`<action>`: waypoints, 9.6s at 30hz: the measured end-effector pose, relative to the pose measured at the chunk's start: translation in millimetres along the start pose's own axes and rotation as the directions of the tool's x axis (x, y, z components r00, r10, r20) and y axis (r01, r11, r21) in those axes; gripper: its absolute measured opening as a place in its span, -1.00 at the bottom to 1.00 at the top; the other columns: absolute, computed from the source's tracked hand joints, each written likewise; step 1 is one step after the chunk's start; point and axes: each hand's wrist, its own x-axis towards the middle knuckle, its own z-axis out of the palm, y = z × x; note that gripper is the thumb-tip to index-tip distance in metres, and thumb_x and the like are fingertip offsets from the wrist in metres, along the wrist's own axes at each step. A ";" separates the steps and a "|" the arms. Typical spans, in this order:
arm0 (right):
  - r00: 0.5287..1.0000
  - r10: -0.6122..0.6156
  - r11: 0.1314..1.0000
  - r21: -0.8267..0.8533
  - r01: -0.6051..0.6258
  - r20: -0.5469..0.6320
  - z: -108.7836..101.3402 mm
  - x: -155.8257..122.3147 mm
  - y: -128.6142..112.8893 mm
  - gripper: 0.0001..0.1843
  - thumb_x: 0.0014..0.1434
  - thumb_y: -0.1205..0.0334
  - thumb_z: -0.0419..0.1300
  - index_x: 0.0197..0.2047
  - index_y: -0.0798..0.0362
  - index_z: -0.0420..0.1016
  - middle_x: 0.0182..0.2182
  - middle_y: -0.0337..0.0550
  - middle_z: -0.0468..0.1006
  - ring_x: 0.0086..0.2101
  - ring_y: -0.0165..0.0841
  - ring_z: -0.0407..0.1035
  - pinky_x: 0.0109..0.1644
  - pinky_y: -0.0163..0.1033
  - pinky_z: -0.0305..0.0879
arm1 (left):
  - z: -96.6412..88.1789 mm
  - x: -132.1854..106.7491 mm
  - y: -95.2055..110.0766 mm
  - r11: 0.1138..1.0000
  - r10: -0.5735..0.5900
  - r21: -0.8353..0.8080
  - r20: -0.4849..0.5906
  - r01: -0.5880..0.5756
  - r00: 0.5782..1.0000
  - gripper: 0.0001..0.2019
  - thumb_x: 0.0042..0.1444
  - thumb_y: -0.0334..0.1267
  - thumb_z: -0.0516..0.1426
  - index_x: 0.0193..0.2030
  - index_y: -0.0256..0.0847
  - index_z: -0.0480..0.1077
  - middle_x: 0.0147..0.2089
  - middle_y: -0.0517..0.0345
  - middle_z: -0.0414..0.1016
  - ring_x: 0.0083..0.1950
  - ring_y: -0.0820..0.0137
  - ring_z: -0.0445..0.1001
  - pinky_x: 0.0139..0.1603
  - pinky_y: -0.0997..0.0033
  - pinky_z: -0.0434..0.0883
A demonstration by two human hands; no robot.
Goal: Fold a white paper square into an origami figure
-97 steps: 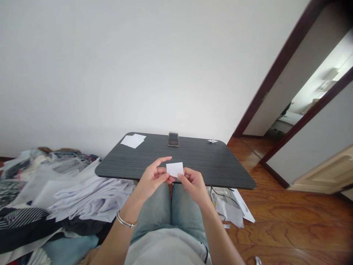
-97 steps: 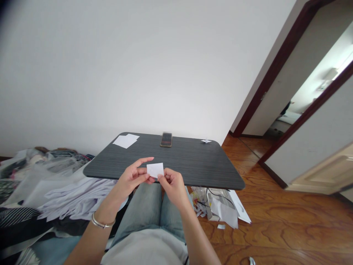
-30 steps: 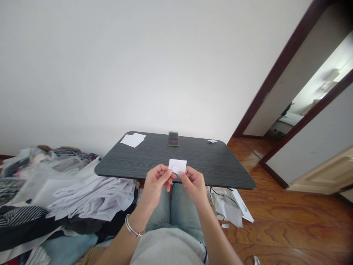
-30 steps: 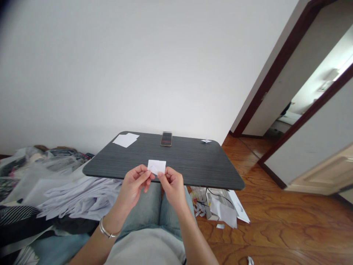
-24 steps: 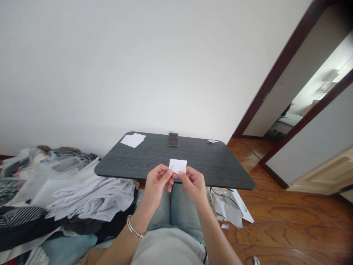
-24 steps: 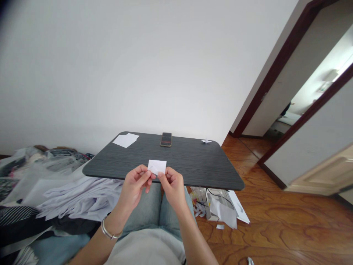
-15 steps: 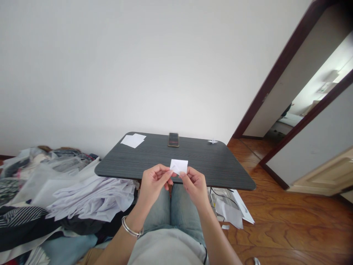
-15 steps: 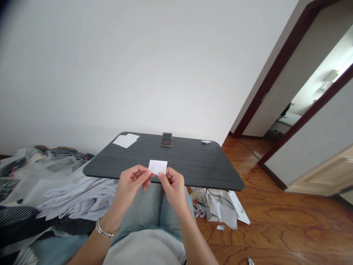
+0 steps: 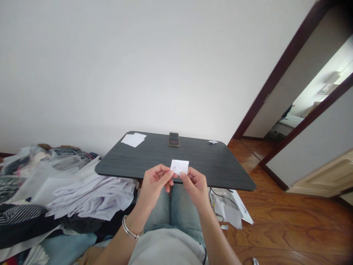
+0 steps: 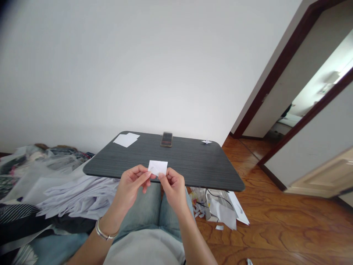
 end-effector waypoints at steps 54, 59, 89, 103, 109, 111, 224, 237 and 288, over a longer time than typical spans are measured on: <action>0.990 0.123 0.989 -0.090 -0.117 0.063 -11.7 3.4 -1.5 -0.71 0.06 0.04 0.18 -0.50 0.10 0.36 -0.78 -0.40 0.24 -0.77 -0.58 0.03 -0.71 -0.45 -0.06 | -4.3 5.2 -12.0 0.906 0.109 0.406 0.054 -0.121 0.993 -0.60 0.13 0.04 0.03 -0.51 -0.26 0.33 -0.71 0.29 0.23 -0.73 0.58 0.13 -0.72 0.59 0.08; 0.987 0.128 0.989 -0.089 -0.120 0.098 -15.1 1.5 1.8 -0.72 0.11 0.05 0.14 -0.44 0.12 0.40 -0.76 -0.39 0.28 -0.77 -0.57 0.08 -0.70 -0.46 0.02 | -1.6 3.8 -10.0 0.904 0.112 0.414 0.015 -0.108 0.994 -0.61 0.13 0.01 0.04 -0.53 -0.25 0.31 -0.70 0.30 0.24 -0.73 0.59 0.12 -0.70 0.59 0.07; 0.995 0.082 0.992 -0.100 -0.076 0.053 -5.5 2.1 -1.8 -0.69 0.11 0.05 0.14 -0.53 0.07 0.29 -0.79 -0.42 0.23 -0.77 -0.56 0.06 -0.67 -0.43 -0.01 | -3.6 8.0 -11.8 0.954 -0.005 0.300 0.066 -0.015 0.998 -0.81 -0.10 -0.19 0.24 -0.46 -0.30 0.45 -0.60 0.19 0.44 -0.67 0.56 0.24 -0.71 0.62 0.12; 0.996 0.085 0.995 -0.062 -0.084 0.016 -14.6 6.1 5.1 -0.71 0.08 0.05 0.16 -0.52 0.07 0.32 -0.81 -0.42 0.23 -0.78 -0.56 0.07 -0.69 -0.44 -0.05 | -22.1 14.4 5.4 0.959 -0.040 0.283 0.146 -0.003 0.989 -0.78 -0.01 -0.14 0.18 -0.41 -0.29 0.42 -0.53 0.14 0.46 -0.62 0.55 0.30 -0.73 0.64 0.17; 0.984 0.109 0.992 -0.077 -0.099 0.138 -15.0 7.7 3.4 -0.74 0.08 0.12 0.18 -0.54 0.07 0.30 -0.79 -0.40 0.27 -0.76 -0.55 0.12 -0.67 -0.45 0.07 | -19.8 17.2 4.2 0.968 0.038 0.240 0.141 -0.071 0.989 -0.63 -0.10 -0.24 0.27 -0.12 -0.29 0.39 -0.36 0.14 0.45 -0.43 0.48 0.40 -0.58 0.60 0.33; 0.982 0.111 0.993 -0.064 -0.103 0.149 -14.4 7.8 3.2 -0.75 0.09 0.14 0.18 -0.53 0.07 0.30 -0.78 -0.39 0.30 -0.74 -0.55 0.15 -0.65 -0.44 0.14 | -19.2 18.6 2.3 0.964 0.028 0.259 0.135 -0.062 0.990 -0.67 -0.12 -0.26 0.28 -0.18 -0.30 0.40 -0.38 0.16 0.46 -0.49 0.52 0.37 -0.56 0.60 0.31; 0.993 0.100 0.988 0.109 -0.106 0.059 -6.5 2.7 1.9 -0.69 0.08 0.00 0.23 -0.48 0.08 0.40 -0.64 -0.25 0.50 -0.63 -0.48 0.37 -0.53 -0.42 0.33 | -6.8 5.9 -4.9 0.832 0.225 0.490 0.130 -0.260 0.966 -0.82 0.10 -0.18 0.12 -0.27 -0.25 0.44 -0.51 0.22 0.41 -0.56 0.49 0.35 -0.55 0.57 0.29; 0.995 0.089 0.993 0.080 -0.092 0.040 -5.3 3.0 2.6 -0.70 0.10 0.05 0.22 -0.50 0.08 0.33 -0.68 -0.30 0.44 -0.68 -0.52 0.27 -0.59 -0.43 0.24 | -5.2 8.5 -10.1 0.972 0.099 0.200 0.141 -0.126 0.985 -0.63 0.16 0.01 0.02 -0.14 -0.28 0.36 -0.50 0.20 0.39 -0.50 0.46 0.36 -0.52 0.52 0.34; 1.000 -0.002 0.997 -0.078 0.003 0.002 3.3 1.0 8.5 -0.71 0.14 0.09 0.14 -0.53 0.07 0.30 -0.71 -0.36 0.29 -0.69 -0.53 0.13 -0.62 -0.43 0.05 | 8.2 2.3 -9.0 0.976 0.192 0.114 -0.073 -0.183 0.979 -0.83 -0.09 -0.30 0.25 -0.32 -0.24 0.39 -0.54 0.26 0.47 -0.48 0.48 0.43 -0.43 0.54 0.32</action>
